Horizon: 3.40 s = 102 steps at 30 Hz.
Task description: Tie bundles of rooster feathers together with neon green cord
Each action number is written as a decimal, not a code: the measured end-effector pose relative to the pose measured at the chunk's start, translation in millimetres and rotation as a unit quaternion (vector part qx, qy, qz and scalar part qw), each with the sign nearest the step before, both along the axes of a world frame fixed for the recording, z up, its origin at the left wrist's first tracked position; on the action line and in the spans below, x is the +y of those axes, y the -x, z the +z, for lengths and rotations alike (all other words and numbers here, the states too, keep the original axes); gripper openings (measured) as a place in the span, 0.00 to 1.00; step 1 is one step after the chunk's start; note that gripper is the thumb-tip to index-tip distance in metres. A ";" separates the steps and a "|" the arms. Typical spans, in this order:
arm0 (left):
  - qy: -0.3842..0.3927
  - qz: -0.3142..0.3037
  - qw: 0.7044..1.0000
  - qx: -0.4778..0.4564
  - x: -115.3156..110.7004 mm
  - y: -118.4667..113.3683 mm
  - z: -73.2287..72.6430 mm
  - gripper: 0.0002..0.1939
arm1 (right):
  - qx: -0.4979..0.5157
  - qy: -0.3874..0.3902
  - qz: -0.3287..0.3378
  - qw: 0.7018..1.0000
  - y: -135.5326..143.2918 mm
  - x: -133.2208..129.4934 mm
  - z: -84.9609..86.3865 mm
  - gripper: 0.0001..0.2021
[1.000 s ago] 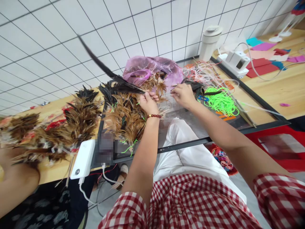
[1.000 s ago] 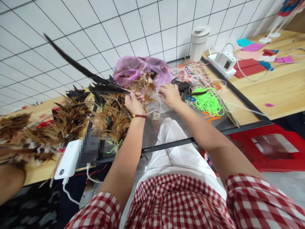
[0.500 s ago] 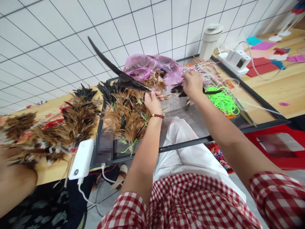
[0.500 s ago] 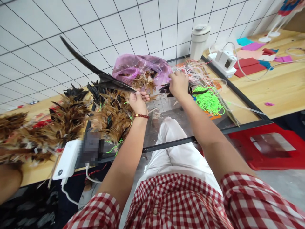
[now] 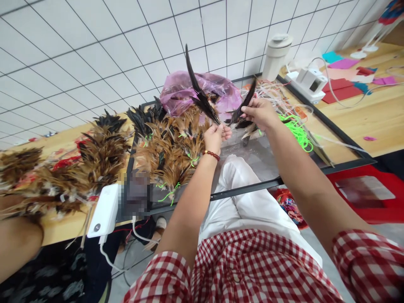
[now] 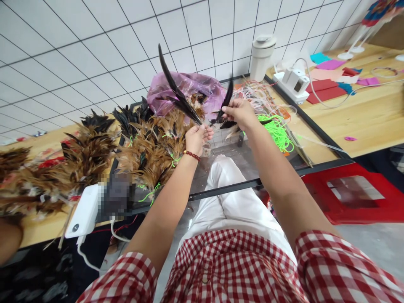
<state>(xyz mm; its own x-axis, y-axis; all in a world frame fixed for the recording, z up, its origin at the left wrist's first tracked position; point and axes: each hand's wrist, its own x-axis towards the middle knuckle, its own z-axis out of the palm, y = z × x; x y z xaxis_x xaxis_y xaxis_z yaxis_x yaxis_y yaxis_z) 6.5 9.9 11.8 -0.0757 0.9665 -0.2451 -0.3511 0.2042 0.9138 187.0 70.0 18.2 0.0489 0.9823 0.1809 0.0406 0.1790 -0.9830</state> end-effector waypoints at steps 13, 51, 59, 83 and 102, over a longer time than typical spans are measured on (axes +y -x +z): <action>0.042 0.002 0.999 0.003 0.0 4.0 2.2 0.11 | -0.148 -0.098 -0.030 0.984 21.1 -17.0 3.4 0.07; 0.033 0.098 0.990 -0.094 6.3 4.4 3.0 0.10 | -0.575 -0.081 -0.055 0.812 6.2 4.1 -9.8 0.20; 0.053 0.077 0.990 -0.110 1.7 5.7 8.7 0.11 | -0.650 -0.236 0.032 0.722 8.7 30.1 -2.3 0.16; 0.021 -0.115 0.992 0.039 -3.4 -1.5 1.4 0.13 | -0.514 -0.366 -0.013 0.776 12.4 -24.8 -8.1 0.19; 0.004 -0.007 0.999 -0.045 -6.9 -5.7 5.5 0.10 | -0.226 -0.206 0.039 0.951 25.3 -26.4 -13.7 0.40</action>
